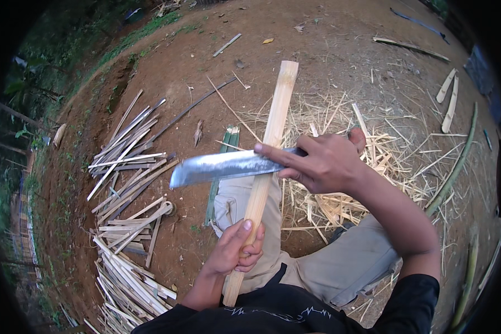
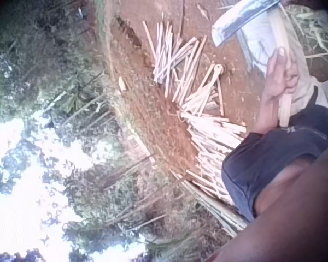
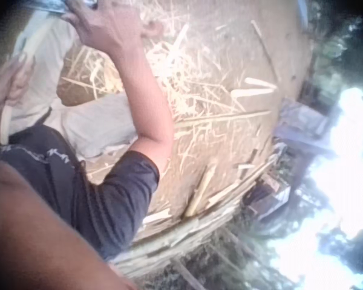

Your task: The person sits on the ground and uses a curved blade to shave the outer green layer off a long bamboo strip. They repeatedly scrape the blade along the length of the strip to remove the skin and smooth the surface, creating a pile of bamboo shavings.

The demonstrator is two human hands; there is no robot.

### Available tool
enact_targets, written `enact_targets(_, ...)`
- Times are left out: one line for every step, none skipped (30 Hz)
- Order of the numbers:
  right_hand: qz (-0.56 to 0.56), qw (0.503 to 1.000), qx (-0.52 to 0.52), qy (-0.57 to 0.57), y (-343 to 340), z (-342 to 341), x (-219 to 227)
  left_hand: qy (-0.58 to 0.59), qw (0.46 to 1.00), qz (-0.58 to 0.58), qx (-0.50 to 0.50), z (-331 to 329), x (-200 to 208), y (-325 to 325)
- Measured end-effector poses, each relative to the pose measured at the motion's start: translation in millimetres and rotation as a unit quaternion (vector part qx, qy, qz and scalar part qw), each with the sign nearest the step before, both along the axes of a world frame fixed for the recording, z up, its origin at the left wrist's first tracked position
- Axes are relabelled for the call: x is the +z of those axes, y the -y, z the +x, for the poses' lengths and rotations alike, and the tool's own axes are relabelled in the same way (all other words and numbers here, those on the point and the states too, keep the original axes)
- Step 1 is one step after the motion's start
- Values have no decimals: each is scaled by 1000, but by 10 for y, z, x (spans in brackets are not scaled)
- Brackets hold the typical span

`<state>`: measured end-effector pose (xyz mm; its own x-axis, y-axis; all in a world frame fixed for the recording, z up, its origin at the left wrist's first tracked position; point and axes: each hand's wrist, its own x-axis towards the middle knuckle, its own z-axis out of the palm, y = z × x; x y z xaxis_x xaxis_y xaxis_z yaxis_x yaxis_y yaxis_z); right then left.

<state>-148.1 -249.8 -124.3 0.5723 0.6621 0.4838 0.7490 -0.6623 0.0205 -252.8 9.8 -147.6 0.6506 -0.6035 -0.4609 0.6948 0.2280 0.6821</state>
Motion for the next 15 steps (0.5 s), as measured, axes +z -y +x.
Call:
enact_targets(-18, 1000, 17, 3, -6, -7, 71, -10, 1000, -1, -1, -10, 4, 0)
enact_targets(28, 999, -25, -4, 78, 91, 42, 0, 1000, 10, -7, -29, 27, -18)
enact_targets(69, 995, -67, -16, 244, 261, -21, 5, 1000, 15, -14, -78, 26, -31)
enact_targets(106, 988, -108, -23, 340, 361, -81, 15, 1000, 17, -20, -89, -5, -33)
enact_targets(94, 988, -113, -46, 342, 363, -102, 22, 999, 33, -16, -92, -24, -21)
enact_targets(81, 987, -118, -68, 335, 360, -112, 29, 998, 49, -12, -87, -42, -13)
enact_targets(68, 986, -124, -91, 317, 354, -126, 36, 997, 64, -8, -88, -58, 3)
enact_targets(38, 992, -85, -80, 174, 246, -142, 43, 998, 51, -11, -47, -63, 25)
enact_targets(-6, 999, -43, -19, 91, 126, -9, 37, 998, 44, -17, -85, -52, 20)
enact_targets(-31, 998, 9, 46, 15, 59, 106, 33, 998, 55, -15, -138, 22, -26)
enact_targets(-22, 1000, -4, 7, 106, 140, 52, 31, 998, 45, -13, -108, 30, -52)
enact_targets(22, 994, -94, -43, 228, 278, -26, 18, 999, 36, -5, -139, 30, -95)
enact_targets(75, 989, -126, -14, 445, 441, -89, 15, 1000, 17, 3, -145, 3, -93)
enact_targets(132, 979, -152, 23, 566, 583, -146, 13, 1000, 19, 0, -166, -21, -96)
enact_targets(132, 982, -135, 2, 543, 586, -191, 14, 1000, 21, -5, -189, -54, -104)
